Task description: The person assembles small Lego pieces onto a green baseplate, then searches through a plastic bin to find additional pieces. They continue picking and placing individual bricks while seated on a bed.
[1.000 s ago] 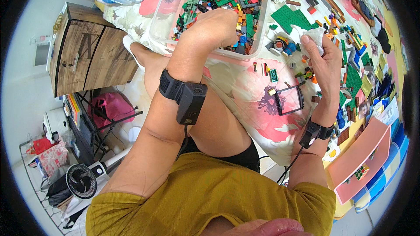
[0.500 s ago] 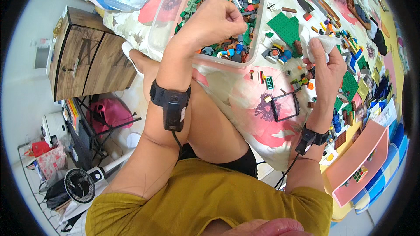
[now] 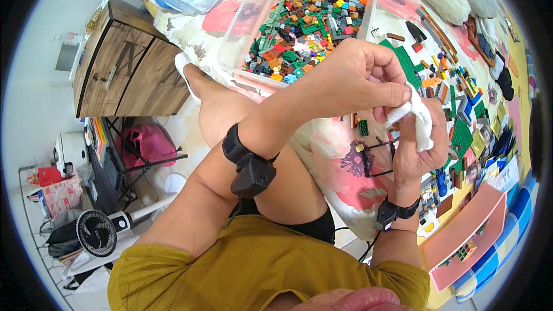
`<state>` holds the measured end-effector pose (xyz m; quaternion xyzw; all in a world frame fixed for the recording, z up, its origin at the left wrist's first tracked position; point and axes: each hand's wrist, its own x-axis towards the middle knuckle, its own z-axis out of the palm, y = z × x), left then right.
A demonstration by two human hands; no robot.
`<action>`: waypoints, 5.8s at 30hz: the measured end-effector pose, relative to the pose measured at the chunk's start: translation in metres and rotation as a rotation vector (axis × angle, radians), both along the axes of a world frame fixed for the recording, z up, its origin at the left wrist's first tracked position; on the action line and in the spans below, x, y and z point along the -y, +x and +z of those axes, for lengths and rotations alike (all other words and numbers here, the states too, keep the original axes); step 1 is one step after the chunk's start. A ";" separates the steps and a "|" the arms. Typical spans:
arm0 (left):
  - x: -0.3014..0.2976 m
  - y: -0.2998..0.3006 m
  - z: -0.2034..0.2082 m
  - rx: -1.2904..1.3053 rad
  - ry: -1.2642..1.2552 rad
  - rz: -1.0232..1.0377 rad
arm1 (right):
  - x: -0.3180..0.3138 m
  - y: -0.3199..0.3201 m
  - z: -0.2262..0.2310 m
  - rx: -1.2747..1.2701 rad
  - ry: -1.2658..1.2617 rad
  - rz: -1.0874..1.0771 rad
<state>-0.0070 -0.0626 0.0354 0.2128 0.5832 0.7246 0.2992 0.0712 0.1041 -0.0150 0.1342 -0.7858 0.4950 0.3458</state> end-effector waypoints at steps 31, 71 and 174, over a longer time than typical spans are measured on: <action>0.051 -0.057 -0.031 -0.514 -0.503 0.576 | -0.028 -0.019 -0.010 0.775 0.725 -0.079; 0.024 -0.042 -0.054 -0.637 -1.099 -0.211 | -0.033 -0.024 -0.010 0.414 0.429 -0.115; -0.014 -0.007 -0.023 -0.385 -0.046 0.108 | -0.011 -0.014 -0.003 0.412 -0.538 0.116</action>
